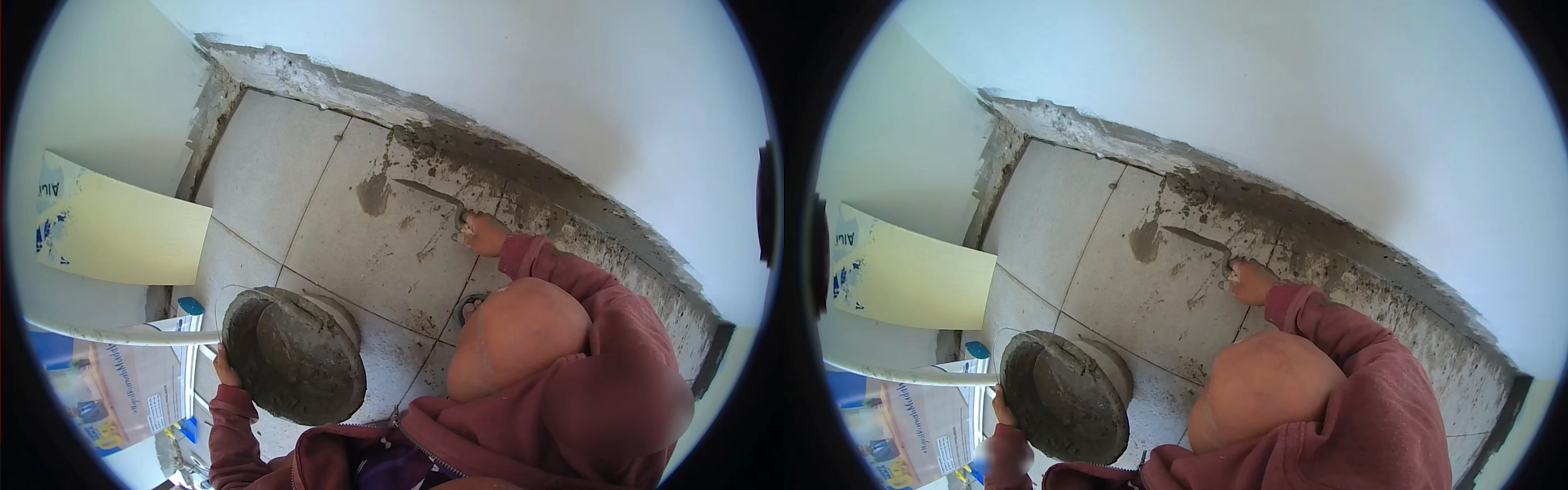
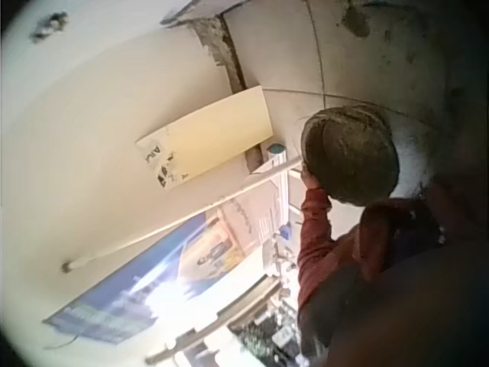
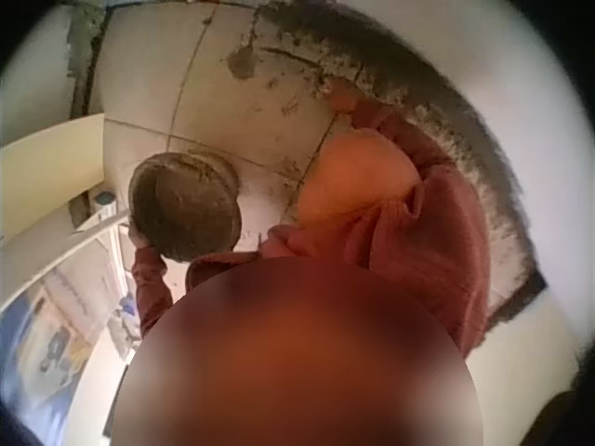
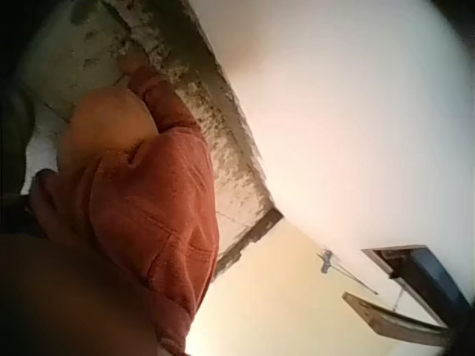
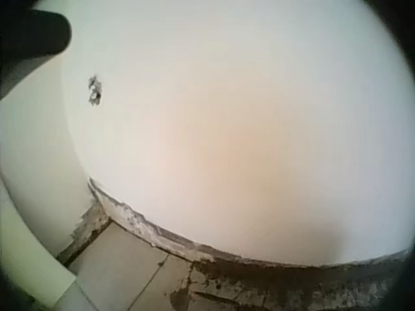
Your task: Apply mortar to the base of a wall using a trowel.
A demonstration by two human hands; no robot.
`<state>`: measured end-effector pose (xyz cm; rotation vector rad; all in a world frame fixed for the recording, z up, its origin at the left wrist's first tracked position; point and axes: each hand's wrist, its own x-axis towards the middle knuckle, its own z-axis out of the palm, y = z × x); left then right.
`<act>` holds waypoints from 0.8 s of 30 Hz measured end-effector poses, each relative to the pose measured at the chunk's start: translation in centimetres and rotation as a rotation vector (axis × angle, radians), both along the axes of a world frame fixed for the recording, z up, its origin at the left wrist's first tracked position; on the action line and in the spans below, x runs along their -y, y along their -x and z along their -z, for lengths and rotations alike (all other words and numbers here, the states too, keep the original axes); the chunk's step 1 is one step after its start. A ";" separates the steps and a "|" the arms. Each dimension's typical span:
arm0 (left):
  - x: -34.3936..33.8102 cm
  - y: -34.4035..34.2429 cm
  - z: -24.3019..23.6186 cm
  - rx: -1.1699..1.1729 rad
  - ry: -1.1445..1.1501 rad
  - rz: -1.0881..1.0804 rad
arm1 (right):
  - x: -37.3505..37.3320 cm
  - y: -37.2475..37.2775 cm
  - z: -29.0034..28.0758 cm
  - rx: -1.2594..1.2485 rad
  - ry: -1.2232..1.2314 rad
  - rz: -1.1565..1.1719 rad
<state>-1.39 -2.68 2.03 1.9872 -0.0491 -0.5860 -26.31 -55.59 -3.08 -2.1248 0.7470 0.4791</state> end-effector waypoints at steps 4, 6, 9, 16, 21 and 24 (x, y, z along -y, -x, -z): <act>0.6 0.2 -0.5 0.109 -0.028 0.013 | 1.7 -0.2 1.7 0.123 -0.073 0.094; 0.5 0.2 -0.5 0.114 -0.042 0.017 | 2.8 -1.5 -0.1 0.109 0.005 0.041; -0.2 -0.3 -0.2 0.100 -0.040 0.003 | 3.3 -3.9 -3.1 0.307 0.016 0.062; 1.0 0.3 -0.4 0.061 0.062 -0.091 | 2.7 -4.2 0.5 0.355 -0.041 0.073; 0.7 0.3 -0.3 0.062 0.035 -0.113 | 2.5 -4.3 -1.8 0.350 -0.001 0.129; 0.5 0.2 -0.1 0.068 0.025 -0.096 | 2.0 -6.2 -5.5 0.600 0.199 0.061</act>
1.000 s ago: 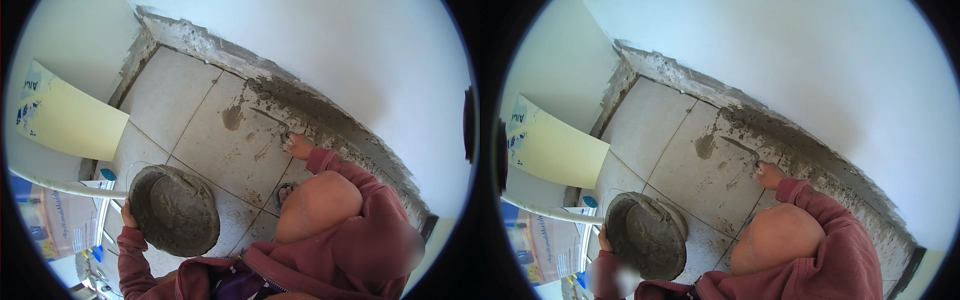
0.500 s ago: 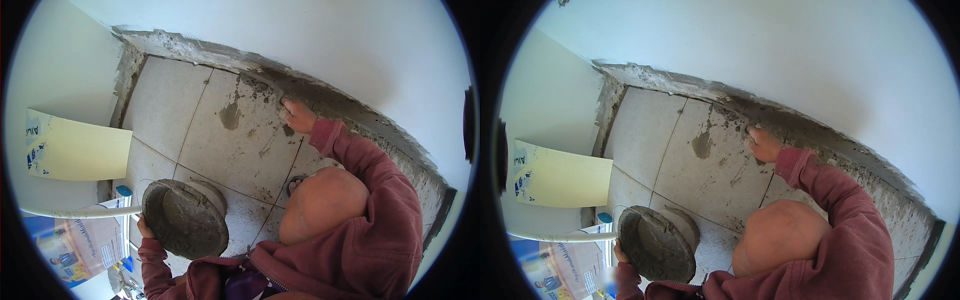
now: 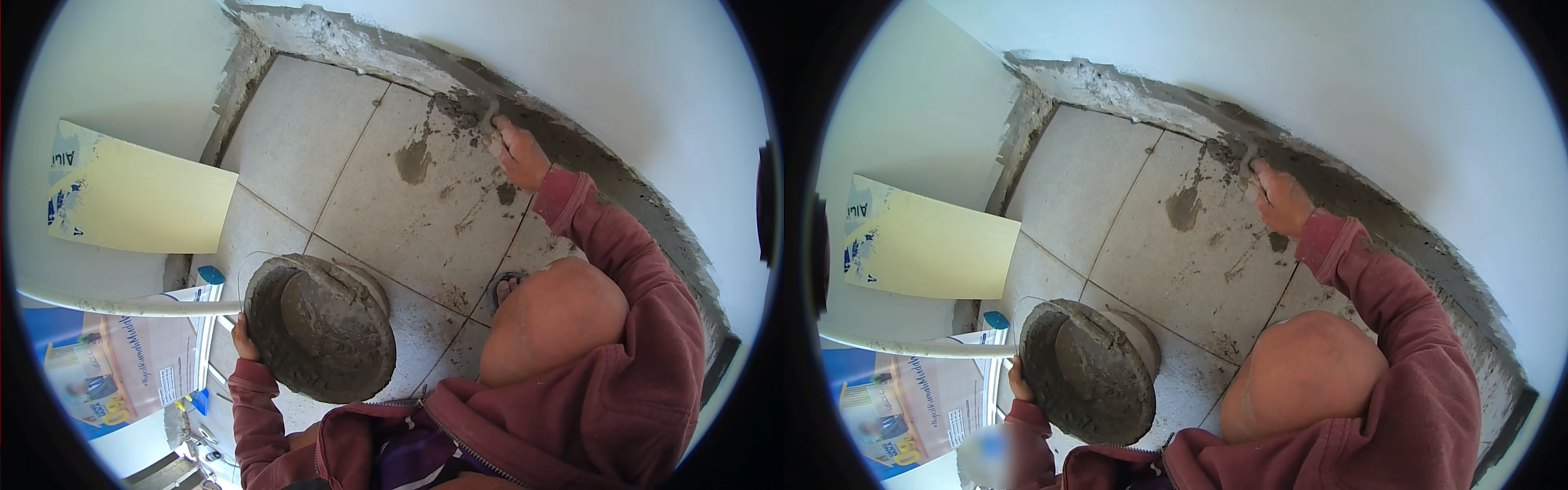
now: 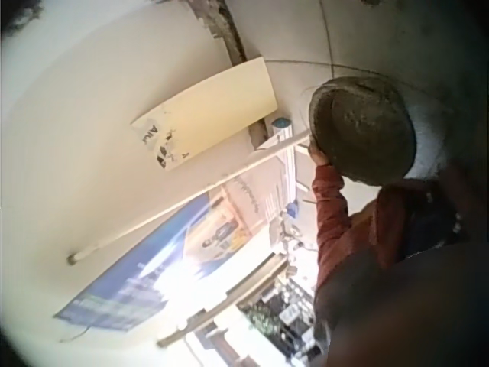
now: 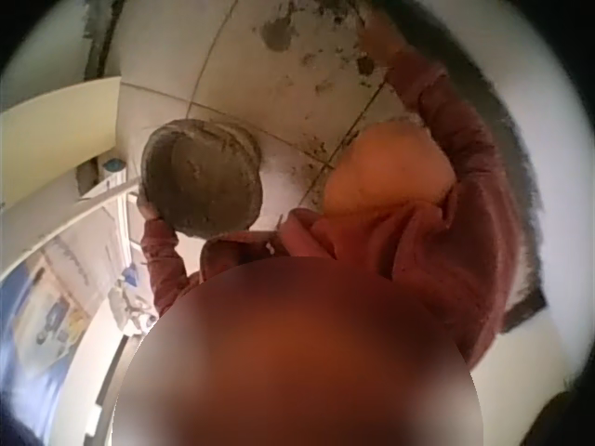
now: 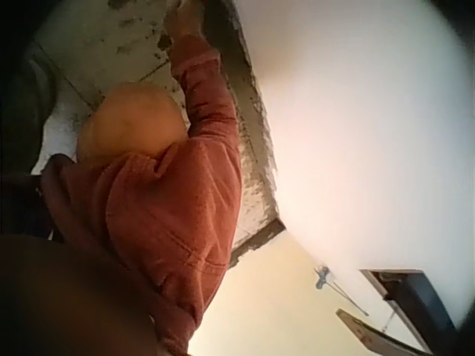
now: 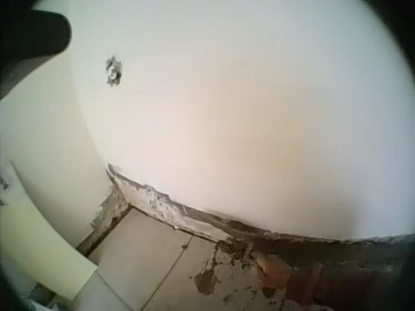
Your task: Apply mortar to the base of a wall using a trowel.
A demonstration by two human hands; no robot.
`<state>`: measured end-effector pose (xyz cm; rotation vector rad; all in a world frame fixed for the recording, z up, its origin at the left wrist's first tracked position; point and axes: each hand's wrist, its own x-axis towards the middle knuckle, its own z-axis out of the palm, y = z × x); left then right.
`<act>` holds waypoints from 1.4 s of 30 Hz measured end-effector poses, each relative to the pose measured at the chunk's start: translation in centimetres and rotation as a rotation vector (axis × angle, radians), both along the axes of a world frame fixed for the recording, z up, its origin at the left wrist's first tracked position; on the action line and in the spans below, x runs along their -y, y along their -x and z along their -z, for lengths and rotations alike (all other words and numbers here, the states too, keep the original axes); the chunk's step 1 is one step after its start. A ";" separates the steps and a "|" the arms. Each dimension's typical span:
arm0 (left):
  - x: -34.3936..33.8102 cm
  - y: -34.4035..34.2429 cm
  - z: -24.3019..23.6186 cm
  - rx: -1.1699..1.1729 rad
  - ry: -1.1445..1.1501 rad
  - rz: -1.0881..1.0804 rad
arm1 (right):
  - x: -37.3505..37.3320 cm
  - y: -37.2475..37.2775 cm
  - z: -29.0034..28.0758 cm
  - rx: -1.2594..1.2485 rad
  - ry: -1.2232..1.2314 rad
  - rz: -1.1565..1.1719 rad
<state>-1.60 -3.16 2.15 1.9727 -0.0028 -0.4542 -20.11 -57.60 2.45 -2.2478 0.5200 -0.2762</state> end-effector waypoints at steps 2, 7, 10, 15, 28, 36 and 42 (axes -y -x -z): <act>-0.5 -0.2 0.5 -0.006 0.019 0.009 | 0.2 -1.5 -0.1 0.088 0.104 -0.010; -1.2 -0.9 0.7 -0.039 0.024 0.066 | 0.5 -5.0 3.5 0.097 0.268 -0.015; -0.7 -1.0 0.7 -0.054 0.058 0.054 | 0.2 -6.3 5.2 -0.352 0.147 0.048; -2.1 -0.9 0.9 -0.091 0.038 0.054 | -2.1 -7.7 4.1 -0.255 0.207 0.068; -0.9 -0.4 0.7 -0.025 0.033 0.034 | -2.2 -0.3 5.9 -0.617 0.161 -0.108; -0.6 -0.2 -0.1 -0.102 0.131 0.034 | 1.0 -4.5 6.4 -0.534 0.015 0.179; -1.1 -0.1 0.7 -0.032 0.024 0.001 | -0.6 2.3 5.3 -0.507 0.088 0.233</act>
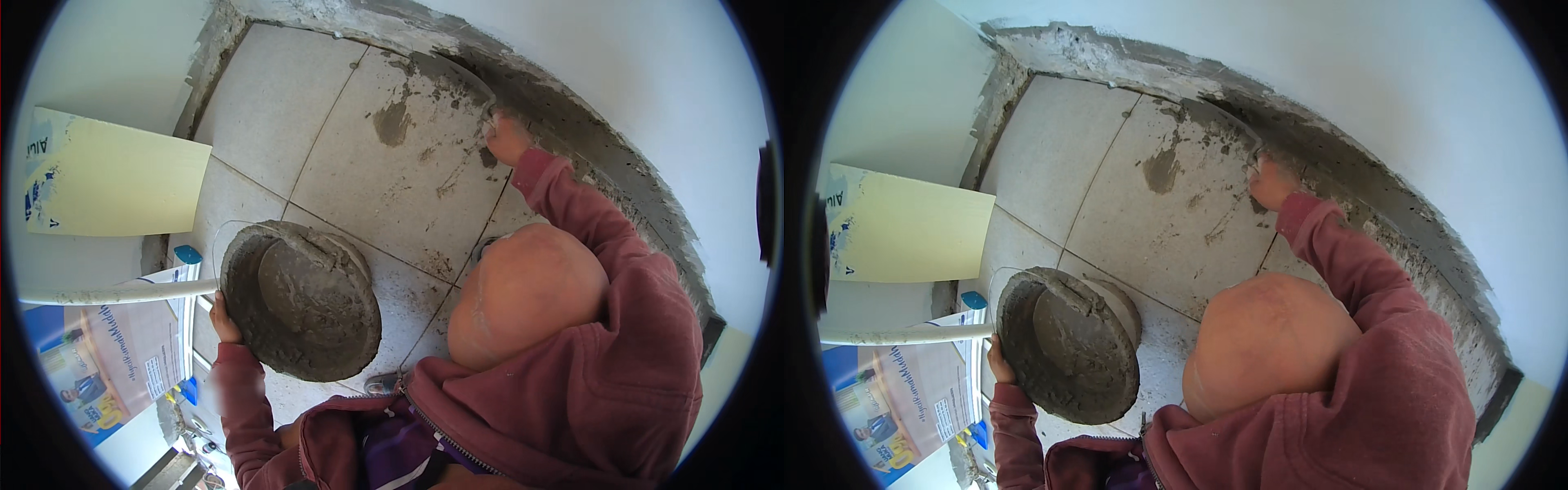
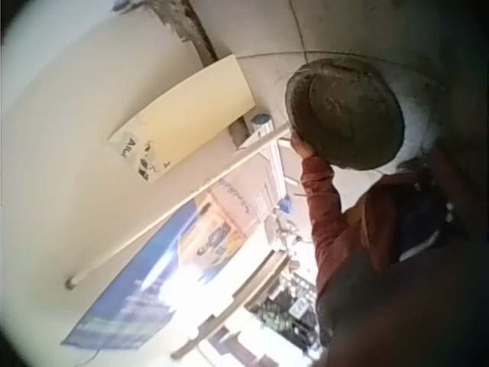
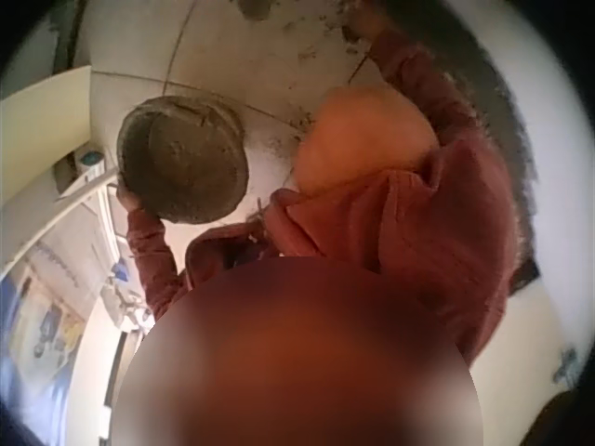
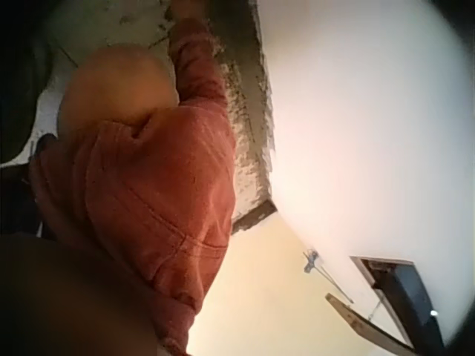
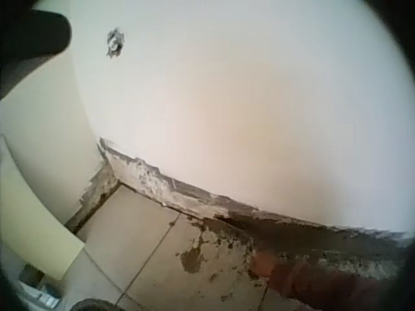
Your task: Apply mortar to the base of a wall using a trowel.
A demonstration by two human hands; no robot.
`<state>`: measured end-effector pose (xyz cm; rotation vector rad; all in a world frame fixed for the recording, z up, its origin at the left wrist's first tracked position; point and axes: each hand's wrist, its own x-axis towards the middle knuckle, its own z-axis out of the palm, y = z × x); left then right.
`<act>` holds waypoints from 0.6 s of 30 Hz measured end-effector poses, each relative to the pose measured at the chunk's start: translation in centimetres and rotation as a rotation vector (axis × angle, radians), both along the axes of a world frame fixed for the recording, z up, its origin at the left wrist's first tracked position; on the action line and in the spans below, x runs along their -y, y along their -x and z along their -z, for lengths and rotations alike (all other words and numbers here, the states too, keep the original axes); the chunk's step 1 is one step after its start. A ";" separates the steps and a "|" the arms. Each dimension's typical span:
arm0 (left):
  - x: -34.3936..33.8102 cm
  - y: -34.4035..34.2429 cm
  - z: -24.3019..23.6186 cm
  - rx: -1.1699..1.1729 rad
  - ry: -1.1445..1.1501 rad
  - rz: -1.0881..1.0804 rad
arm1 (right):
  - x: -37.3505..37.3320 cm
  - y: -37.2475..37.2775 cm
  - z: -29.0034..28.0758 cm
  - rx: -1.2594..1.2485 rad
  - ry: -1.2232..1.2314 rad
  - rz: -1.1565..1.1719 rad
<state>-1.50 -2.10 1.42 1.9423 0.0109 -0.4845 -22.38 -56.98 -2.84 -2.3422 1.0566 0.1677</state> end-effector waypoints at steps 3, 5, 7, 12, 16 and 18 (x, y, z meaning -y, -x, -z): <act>0.1 -0.2 -0.6 0.051 -0.066 0.082 | -0.9 2.4 -1.2 -0.069 0.078 -0.066; 0.4 -0.2 -0.5 0.041 -0.013 0.070 | -0.6 3.5 -0.5 -0.293 0.086 -0.234; 1.2 -0.2 -0.8 0.030 0.036 0.047 | 0.5 3.8 2.5 -0.261 0.171 -0.201; 1.2 0.0 -0.9 0.040 0.011 0.078 | 1.8 0.8 1.7 -0.192 0.190 -0.094; 0.8 0.1 -0.5 0.074 -0.022 0.046 | 1.2 1.4 0.1 -0.081 0.137 0.004; 0.7 -0.2 -0.6 0.085 -0.067 0.076 | 1.2 1.8 -0.9 -0.060 0.109 0.019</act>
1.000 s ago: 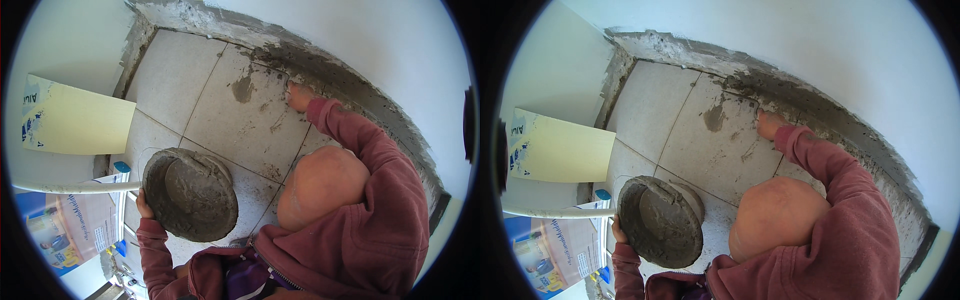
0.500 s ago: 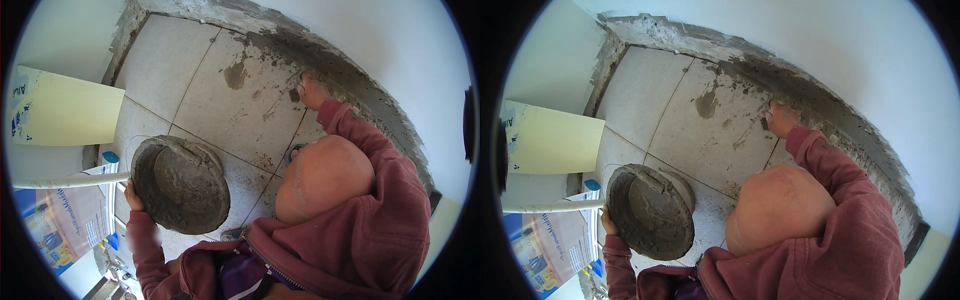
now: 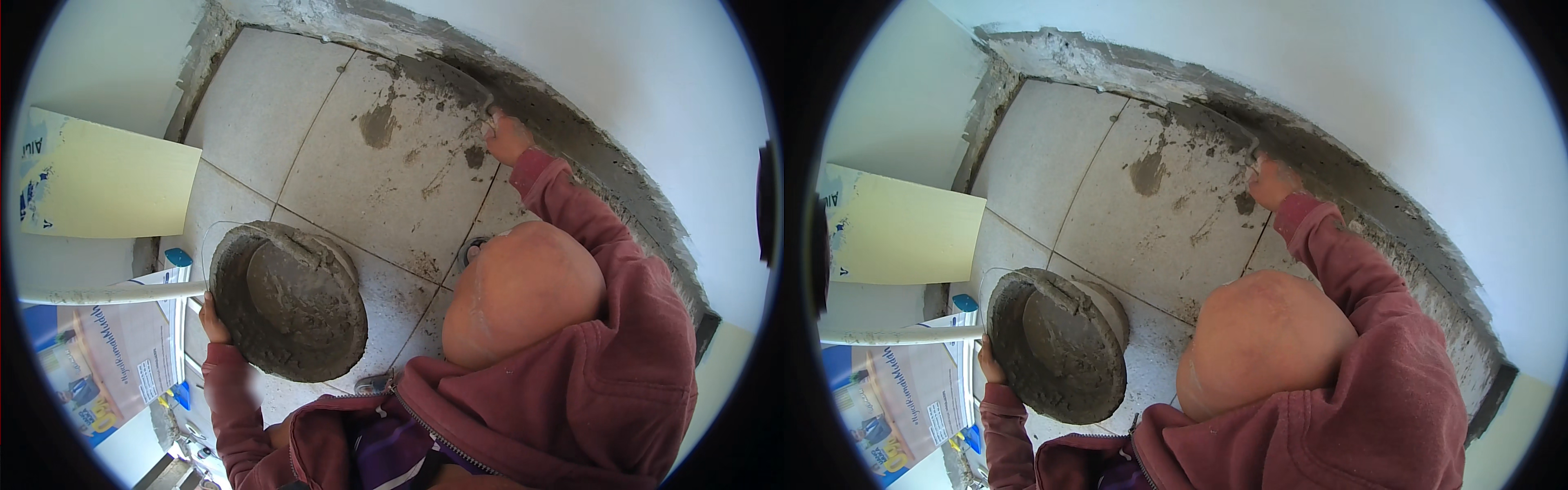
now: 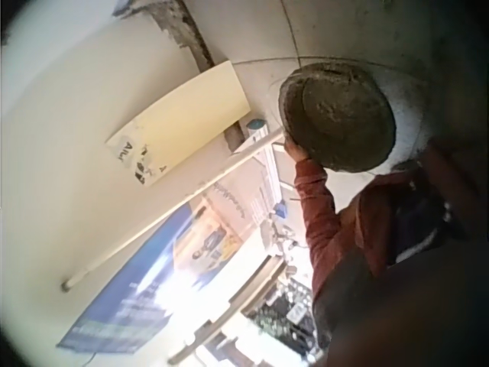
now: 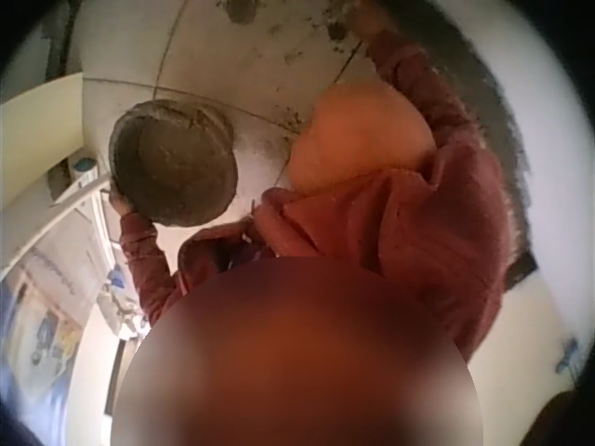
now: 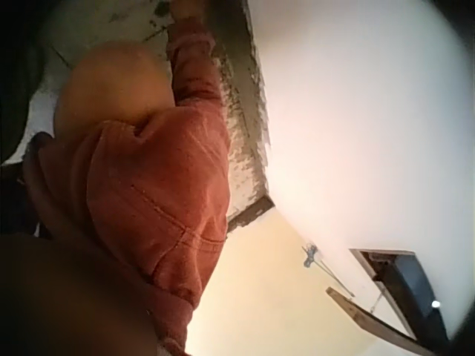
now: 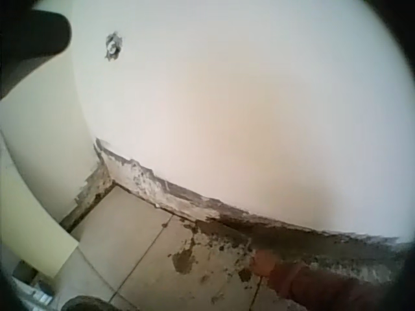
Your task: Apply mortar to the base of a wall using a trowel.
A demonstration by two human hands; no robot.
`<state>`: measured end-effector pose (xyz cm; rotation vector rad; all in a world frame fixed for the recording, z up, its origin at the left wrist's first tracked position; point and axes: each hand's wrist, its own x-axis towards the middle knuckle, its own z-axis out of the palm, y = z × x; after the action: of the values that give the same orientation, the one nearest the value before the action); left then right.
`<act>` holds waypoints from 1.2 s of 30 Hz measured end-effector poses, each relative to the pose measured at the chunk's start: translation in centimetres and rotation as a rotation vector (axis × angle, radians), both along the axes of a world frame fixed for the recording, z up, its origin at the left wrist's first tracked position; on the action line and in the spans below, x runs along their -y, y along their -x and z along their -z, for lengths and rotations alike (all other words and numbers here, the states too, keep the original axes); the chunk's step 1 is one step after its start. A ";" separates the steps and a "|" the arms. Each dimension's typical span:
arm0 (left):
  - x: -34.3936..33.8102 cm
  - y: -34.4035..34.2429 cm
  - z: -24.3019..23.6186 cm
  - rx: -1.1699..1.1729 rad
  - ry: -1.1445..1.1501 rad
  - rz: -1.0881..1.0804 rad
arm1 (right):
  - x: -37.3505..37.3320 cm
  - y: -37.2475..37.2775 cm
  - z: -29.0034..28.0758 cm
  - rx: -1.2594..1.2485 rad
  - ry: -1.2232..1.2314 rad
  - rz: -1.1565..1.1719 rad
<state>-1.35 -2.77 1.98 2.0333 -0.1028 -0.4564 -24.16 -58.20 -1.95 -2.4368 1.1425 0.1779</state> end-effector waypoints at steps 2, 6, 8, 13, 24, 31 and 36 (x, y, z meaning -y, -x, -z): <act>0.1 0.0 0.0 0.008 -0.008 0.008 | -0.5 1.0 -1.2 0.019 0.049 -0.017; -0.2 0.1 0.0 0.018 0.016 0.000 | -2.0 2.2 -1.4 0.073 0.121 -0.071; -0.3 -0.2 -0.2 0.003 0.013 0.036 | -1.6 3.3 0.3 -0.125 0.077 -0.184; 0.0 -0.3 -0.2 -0.097 0.088 0.014 | 0.2 2.5 0.6 -0.128 0.020 -0.043; -0.7 -0.6 0.3 -0.063 0.049 0.055 | -2.9 7.0 -0.8 0.125 0.185 -0.048; 0.2 0.1 -0.4 -0.126 0.140 -0.006 | -2.7 5.0 -0.1 -0.017 -0.005 -0.237; 0.0 -0.3 -0.1 -0.035 0.027 0.049 | -0.3 2.2 0.7 -0.189 -0.058 -0.094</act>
<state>-1.05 -2.75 2.09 1.9989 -0.1374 -0.5188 -26.39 -57.90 -2.67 -2.4644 1.0837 0.4733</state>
